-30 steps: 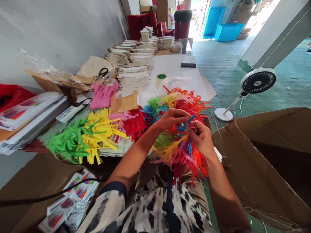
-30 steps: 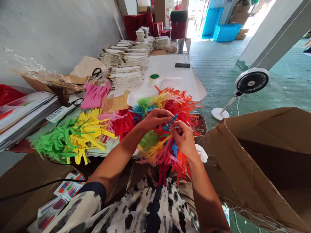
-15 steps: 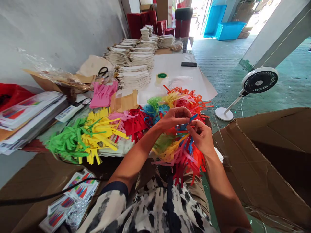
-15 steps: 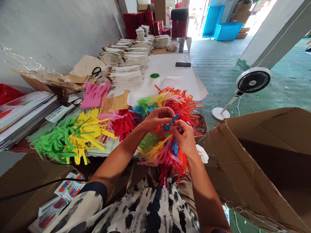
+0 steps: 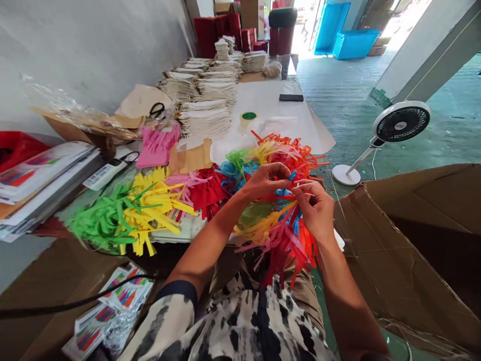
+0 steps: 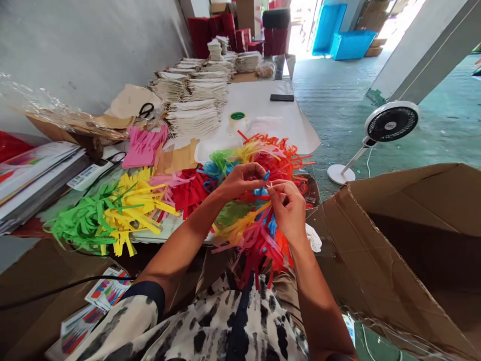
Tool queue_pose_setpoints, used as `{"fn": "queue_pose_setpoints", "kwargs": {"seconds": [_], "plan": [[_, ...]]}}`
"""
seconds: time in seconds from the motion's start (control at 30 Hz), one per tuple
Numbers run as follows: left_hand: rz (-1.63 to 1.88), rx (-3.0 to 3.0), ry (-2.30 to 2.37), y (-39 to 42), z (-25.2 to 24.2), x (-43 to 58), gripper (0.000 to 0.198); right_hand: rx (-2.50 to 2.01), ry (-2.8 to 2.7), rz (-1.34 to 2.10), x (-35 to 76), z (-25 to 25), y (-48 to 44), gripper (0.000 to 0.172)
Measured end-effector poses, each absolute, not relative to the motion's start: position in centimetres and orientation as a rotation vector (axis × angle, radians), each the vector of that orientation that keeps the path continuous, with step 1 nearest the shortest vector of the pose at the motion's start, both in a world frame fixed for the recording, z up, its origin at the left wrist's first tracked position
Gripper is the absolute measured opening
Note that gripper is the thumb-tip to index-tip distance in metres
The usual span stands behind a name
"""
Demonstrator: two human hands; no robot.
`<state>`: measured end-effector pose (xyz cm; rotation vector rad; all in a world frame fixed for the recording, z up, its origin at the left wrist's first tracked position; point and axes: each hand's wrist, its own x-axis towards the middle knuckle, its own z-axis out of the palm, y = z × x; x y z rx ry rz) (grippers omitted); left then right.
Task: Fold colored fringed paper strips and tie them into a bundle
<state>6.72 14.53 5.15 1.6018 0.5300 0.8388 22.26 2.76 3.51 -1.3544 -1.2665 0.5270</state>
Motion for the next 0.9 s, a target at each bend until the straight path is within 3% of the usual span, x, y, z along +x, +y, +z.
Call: {"fn": "queue_pose_setpoints", "kwargs": {"seconds": [0.17, 0.9], "plan": [[0.787, 1.714, 0.553, 14.32, 5.07, 6.89, 0.019, -1.409, -1.355, 0.422, 22.24, 4.06, 2.68, 0.029], [0.764, 1.863, 0.615, 13.78, 4.68, 7.52, 0.017, -1.537, -1.355, 0.448, 22.25, 4.09, 2.94, 0.022]]}}
